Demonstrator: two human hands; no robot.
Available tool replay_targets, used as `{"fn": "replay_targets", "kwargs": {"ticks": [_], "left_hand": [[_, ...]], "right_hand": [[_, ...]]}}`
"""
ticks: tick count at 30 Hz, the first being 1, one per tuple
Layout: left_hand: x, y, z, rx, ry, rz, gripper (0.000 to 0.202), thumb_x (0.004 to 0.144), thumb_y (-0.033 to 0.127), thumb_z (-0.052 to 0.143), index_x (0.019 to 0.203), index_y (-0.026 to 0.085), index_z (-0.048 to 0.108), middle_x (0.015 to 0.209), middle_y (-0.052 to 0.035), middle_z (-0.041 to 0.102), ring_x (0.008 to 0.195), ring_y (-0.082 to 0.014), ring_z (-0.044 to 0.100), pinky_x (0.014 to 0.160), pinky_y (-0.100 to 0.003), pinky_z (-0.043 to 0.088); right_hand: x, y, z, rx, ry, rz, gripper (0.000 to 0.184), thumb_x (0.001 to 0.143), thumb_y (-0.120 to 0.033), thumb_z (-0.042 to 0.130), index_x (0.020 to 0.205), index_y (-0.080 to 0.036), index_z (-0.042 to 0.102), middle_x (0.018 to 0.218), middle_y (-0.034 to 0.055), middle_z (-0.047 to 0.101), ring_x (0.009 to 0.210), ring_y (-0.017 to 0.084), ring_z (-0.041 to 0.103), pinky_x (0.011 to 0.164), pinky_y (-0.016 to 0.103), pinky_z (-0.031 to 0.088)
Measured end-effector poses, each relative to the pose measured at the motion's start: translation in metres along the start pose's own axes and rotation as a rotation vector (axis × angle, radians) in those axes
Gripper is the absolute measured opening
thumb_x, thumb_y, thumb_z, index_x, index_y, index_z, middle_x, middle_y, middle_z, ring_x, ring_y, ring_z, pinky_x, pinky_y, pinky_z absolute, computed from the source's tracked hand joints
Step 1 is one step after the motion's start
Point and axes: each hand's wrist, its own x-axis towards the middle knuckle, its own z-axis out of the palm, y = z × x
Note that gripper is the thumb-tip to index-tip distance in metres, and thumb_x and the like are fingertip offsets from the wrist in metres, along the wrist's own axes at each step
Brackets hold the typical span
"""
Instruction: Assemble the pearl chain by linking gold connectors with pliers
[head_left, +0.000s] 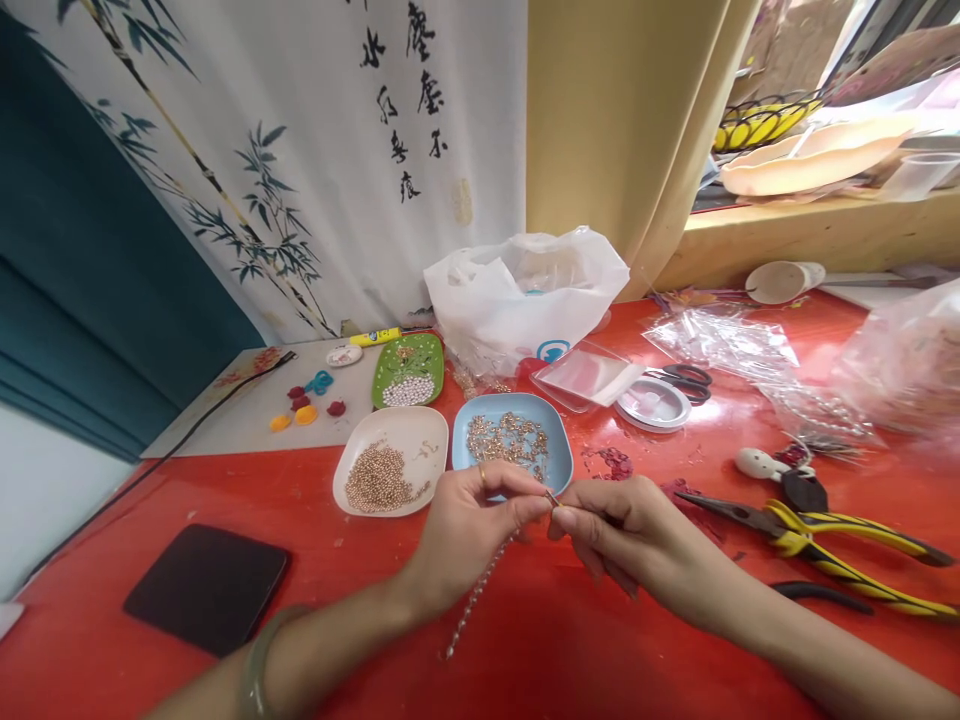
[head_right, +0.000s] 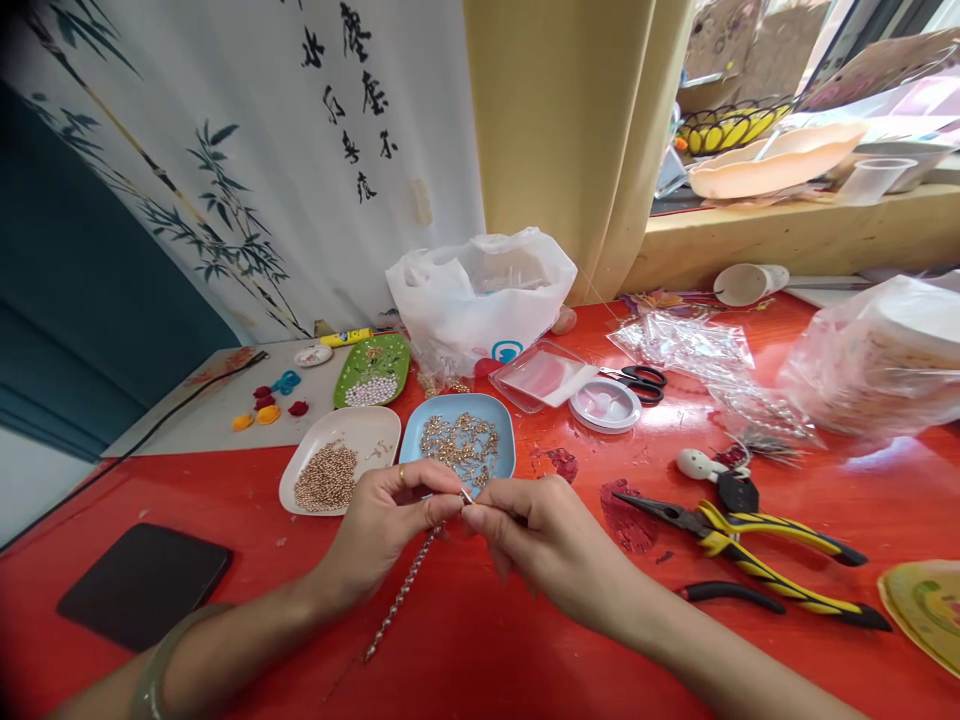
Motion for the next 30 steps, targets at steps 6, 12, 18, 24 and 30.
{"fn": "replay_targets", "kwargs": {"ticks": [6,12,18,24,30], "left_hand": [[0.0,0.005,-0.002,0.008,-0.046,-0.045,0.005,0.065,0.02,0.068,0.065,0.016,0.068,0.067,-0.0021,0.062,0.056,-0.0101,0.054,0.05,-0.021,0.046],[0.002,0.002,-0.003,-0.021,-0.056,-0.042,0.006,0.067,0.021,0.067,0.065,0.015,0.068,0.059,-0.0004,0.061,0.054,-0.009,0.052,0.051,-0.02,0.044],[0.002,0.0,-0.003,-0.022,0.007,-0.051,0.007,0.064,0.019,0.07,0.065,0.013,0.066,0.057,0.0004,0.06,0.051,-0.0082,0.052,0.049,-0.019,0.044],[0.005,-0.003,-0.004,-0.085,0.047,-0.112,0.014,0.064,0.022,0.071,0.071,0.012,0.063,0.053,0.0007,0.061,0.049,-0.0085,0.055,0.048,-0.019,0.044],[0.004,0.0,-0.002,-0.229,0.013,-0.19,0.021,0.062,0.02,0.072,0.07,0.013,0.054,0.059,-0.0011,0.066,0.046,-0.007,0.055,0.043,-0.017,0.041]], "right_hand": [[0.001,0.004,0.0,0.474,-0.122,0.147,0.035,0.081,-0.048,0.047,0.069,-0.016,0.053,0.038,-0.008,0.042,0.029,0.003,0.019,0.029,0.017,0.01],[0.001,0.0,0.0,0.268,-0.062,0.086,0.036,0.082,-0.049,0.045,0.068,-0.016,0.051,0.045,-0.0062,0.043,0.035,0.005,0.028,0.033,0.018,0.019],[0.0,-0.005,-0.001,-0.257,0.071,-0.058,0.036,0.086,-0.041,0.039,0.062,-0.017,0.048,0.05,-0.0055,0.035,0.045,0.008,0.028,0.041,0.021,0.022],[-0.001,-0.008,-0.005,-0.392,0.126,-0.093,0.034,0.085,-0.036,0.041,0.056,-0.019,0.041,0.049,-0.0066,0.027,0.045,0.008,0.022,0.039,0.021,0.019],[0.001,-0.011,-0.008,-0.114,0.182,0.005,0.024,0.082,-0.034,0.046,0.088,-0.015,0.058,0.05,-0.0059,0.038,0.045,0.009,0.036,0.04,0.019,0.03]]}}
